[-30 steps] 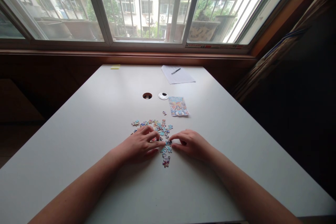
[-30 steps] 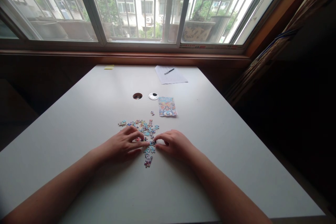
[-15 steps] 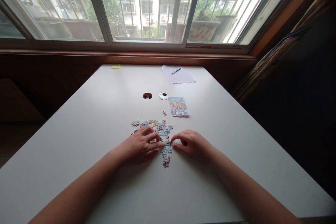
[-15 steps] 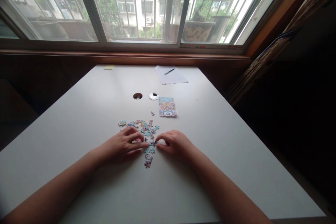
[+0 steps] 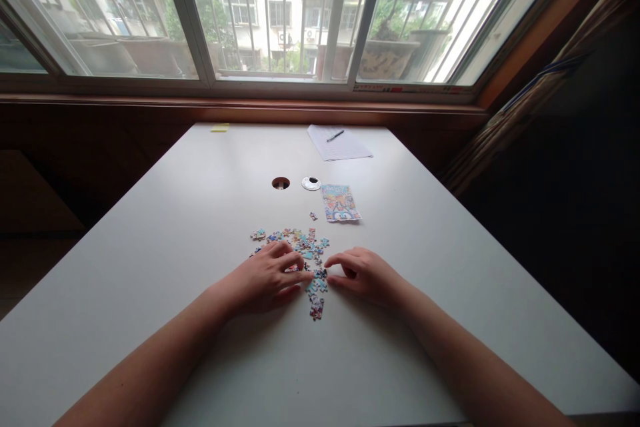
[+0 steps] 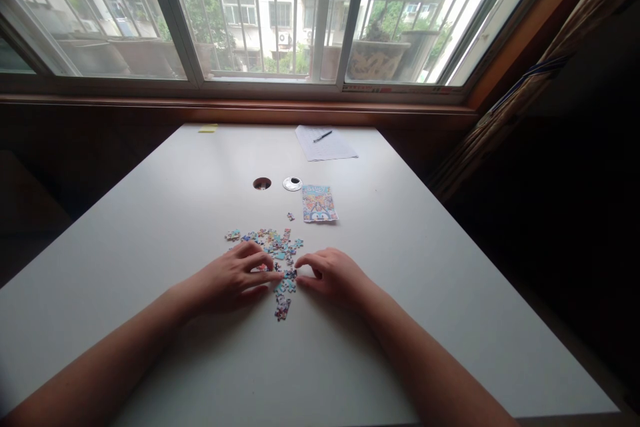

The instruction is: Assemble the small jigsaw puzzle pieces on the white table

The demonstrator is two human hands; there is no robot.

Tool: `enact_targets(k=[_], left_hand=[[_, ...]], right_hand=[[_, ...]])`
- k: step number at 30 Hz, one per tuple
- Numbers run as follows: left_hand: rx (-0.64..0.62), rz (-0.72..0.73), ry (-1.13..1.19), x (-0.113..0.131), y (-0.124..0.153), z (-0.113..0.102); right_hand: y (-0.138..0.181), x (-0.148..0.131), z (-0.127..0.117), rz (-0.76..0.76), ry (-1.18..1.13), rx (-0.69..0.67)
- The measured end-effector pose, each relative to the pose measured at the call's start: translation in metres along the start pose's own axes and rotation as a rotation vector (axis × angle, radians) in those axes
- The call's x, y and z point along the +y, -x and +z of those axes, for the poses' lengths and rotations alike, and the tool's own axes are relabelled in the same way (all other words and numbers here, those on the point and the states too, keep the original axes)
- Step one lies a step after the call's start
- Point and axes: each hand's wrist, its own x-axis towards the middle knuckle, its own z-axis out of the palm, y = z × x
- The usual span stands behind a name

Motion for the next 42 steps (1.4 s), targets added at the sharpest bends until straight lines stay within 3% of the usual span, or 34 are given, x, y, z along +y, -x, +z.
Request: enact_targets(k=[14,42], left_hand=[[0.015,0.0,0.004,0.0,0.0001,0.0016],[-0.002,-0.001,0.006,-0.0002,0.0001,0.0011]], right_hand=[[-0.0006,-0.0011,0.0024,-0.057,-0.016,0.013],[-0.0016,-0.0037,0.0023,-0.031,0.007,-0.024]])
